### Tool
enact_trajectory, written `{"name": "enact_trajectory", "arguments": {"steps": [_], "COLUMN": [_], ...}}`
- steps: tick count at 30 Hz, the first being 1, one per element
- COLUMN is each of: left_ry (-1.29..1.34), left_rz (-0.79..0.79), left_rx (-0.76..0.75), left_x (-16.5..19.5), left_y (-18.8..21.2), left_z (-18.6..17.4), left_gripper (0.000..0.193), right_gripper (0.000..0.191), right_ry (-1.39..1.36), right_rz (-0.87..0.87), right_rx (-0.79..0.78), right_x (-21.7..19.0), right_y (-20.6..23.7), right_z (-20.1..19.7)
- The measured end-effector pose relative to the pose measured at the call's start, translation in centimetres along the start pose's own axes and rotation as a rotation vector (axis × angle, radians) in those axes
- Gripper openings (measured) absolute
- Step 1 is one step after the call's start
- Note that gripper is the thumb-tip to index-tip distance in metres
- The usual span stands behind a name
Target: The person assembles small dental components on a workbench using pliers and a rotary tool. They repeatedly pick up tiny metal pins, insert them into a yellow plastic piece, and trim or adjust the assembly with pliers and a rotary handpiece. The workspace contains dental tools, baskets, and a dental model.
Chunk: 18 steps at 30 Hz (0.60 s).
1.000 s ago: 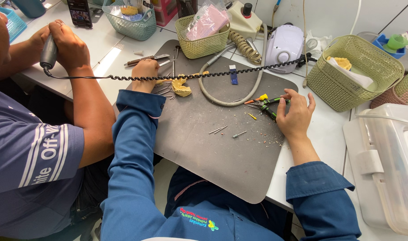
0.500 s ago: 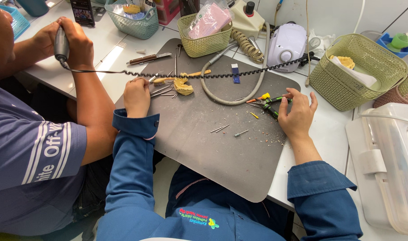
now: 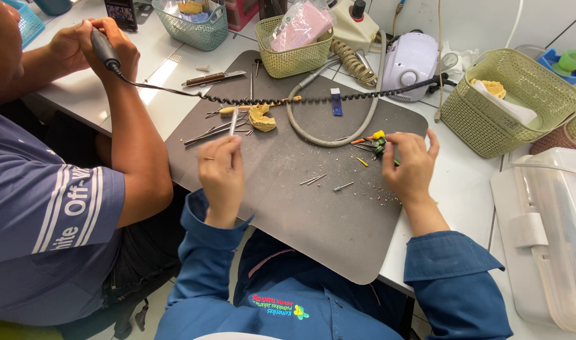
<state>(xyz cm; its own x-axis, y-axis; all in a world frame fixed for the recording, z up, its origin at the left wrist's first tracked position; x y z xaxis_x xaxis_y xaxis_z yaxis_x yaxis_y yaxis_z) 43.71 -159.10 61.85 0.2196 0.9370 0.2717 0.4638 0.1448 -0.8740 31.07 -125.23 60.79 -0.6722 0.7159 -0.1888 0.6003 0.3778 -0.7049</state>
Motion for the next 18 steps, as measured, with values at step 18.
{"name": "enact_trajectory", "arguments": {"steps": [18], "left_ry": [0.287], "left_rz": [0.031], "left_rx": [0.173], "left_x": [8.9], "left_y": [-1.7], "left_z": [-0.6], "left_gripper": [0.019], "right_gripper": [0.015], "right_ry": [-0.478], "right_rz": [0.039], "right_rx": [-0.354], "right_x": [-5.6], "right_y": [1.6], "right_z": [0.4]}}
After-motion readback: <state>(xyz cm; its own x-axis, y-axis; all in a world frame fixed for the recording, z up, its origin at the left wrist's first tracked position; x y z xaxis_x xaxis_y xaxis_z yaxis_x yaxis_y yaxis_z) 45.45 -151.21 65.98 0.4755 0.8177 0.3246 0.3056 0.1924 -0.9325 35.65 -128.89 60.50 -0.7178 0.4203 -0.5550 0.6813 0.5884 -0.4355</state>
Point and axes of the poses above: each hand's wrist, its own y-axis away from the middle knuckle, its own z-axis out of the palm, x = y × z, the point moved 4 cm from there along -y, towards the middle knuckle, and after that the axes turned 7 degrees about -x, right-handed, at the moved point
